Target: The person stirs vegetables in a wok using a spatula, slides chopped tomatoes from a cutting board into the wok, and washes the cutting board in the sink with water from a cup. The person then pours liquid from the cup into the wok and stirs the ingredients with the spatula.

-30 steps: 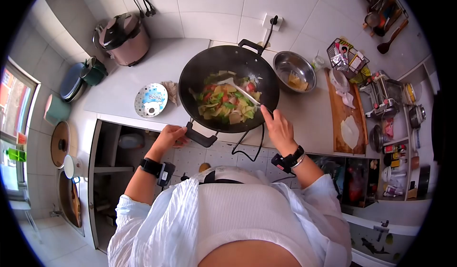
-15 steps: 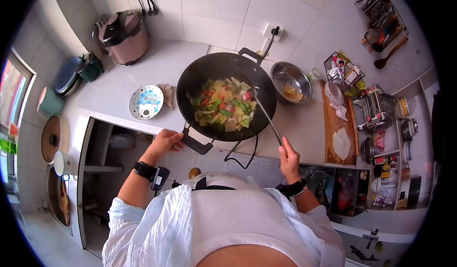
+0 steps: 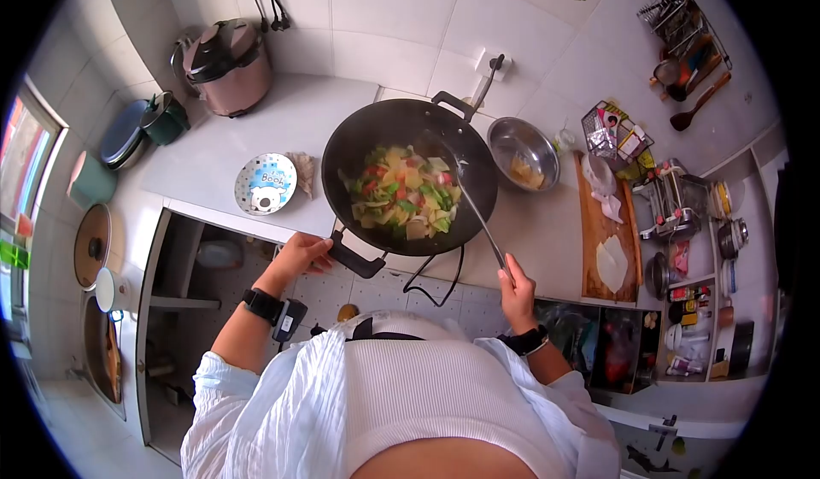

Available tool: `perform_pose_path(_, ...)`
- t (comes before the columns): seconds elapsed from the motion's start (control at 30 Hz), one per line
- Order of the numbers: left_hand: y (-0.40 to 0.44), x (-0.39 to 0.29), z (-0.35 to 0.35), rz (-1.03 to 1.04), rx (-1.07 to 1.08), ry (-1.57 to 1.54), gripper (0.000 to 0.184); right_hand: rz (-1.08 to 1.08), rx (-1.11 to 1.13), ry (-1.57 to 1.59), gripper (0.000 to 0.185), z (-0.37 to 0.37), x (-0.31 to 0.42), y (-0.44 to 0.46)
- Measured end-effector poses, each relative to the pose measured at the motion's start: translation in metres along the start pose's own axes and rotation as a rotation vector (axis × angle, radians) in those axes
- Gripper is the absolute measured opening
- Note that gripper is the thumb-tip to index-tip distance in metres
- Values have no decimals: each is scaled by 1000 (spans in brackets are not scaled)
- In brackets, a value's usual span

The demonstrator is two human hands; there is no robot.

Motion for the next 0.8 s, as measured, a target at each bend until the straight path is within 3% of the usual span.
perform_pose_path(0.07,-4,1,3,1,-8,10,34,-71,-34,-3,33,-1,-3,-3)
perform_pose_path(0.13,-5,2,4,3,-8,3,34,52,2,39,34,-3,1,-1)
perform_pose_path(0.8,-5,0,3,0,9,-22,35,-11,-10,-21,33,-6,0,3)
Point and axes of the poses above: each hand's wrist, its own y-axis towards the middle knuckle, its own z-axis out of the palm, x = y × z, the point moved 3 cm from there along y, towards the middle knuckle, and after that the axes turned 15 degrees about -z, right-handed, at the moved point
